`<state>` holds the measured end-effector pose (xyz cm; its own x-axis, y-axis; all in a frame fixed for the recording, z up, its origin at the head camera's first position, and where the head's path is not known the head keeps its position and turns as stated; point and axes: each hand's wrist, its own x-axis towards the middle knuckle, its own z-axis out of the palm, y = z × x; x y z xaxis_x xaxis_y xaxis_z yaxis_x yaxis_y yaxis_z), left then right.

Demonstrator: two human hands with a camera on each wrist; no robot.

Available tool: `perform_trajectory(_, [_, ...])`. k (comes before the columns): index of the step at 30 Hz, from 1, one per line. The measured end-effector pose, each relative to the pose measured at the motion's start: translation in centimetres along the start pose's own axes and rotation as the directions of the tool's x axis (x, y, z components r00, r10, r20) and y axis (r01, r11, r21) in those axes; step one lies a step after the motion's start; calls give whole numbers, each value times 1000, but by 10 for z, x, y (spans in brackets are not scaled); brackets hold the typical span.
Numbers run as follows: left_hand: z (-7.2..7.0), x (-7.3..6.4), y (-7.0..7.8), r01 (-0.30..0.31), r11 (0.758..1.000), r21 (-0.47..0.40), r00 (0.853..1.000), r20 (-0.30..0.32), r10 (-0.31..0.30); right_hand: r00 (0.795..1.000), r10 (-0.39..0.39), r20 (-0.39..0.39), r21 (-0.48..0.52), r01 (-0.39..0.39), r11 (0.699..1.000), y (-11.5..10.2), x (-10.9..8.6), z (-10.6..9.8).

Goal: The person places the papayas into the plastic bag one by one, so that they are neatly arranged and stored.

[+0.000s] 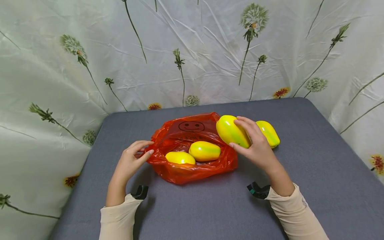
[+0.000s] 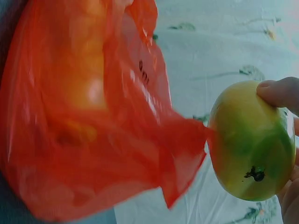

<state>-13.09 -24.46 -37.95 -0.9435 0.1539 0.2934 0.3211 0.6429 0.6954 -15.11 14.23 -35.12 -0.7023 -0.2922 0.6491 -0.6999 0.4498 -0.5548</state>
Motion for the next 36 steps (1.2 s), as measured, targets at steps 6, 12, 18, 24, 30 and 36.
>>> perform_trajectory(6, [1, 2, 0, -11, 1000, -9, 1000, 2, 11, 997, -66, 29, 57, 65, 996, -11, 9, 12])
perform_trajectory(12, [1, 1, 0, 0, 1000, 5, 1000, -2, 0, 987, -140, 82, 129, 129, 983, -26, 23, 26])
perform_trajectory(18, [0, 1, 0, 2, 1000, 7, 1000, 0, -2, 953, -222, 205, 159, 191, 968, -31, 35, 51])
perform_trajectory(24, [1, 0, 0, -6, 1000, -3, 1000, 2, 6, 932, -207, 299, 170, 162, 972, -22, 43, 78])
perform_trajectory(30, [0, 0, 0, 1, 1000, -10, 1000, 4, -1, 918, -115, 380, 176, 50, 983, -13, 49, 100])
perform_trajectory(36, [0, 0, 0, 0, 1000, 3, 1000, 4, 0, 894, -15, 448, 133, -50, 990, -8, 52, 114])
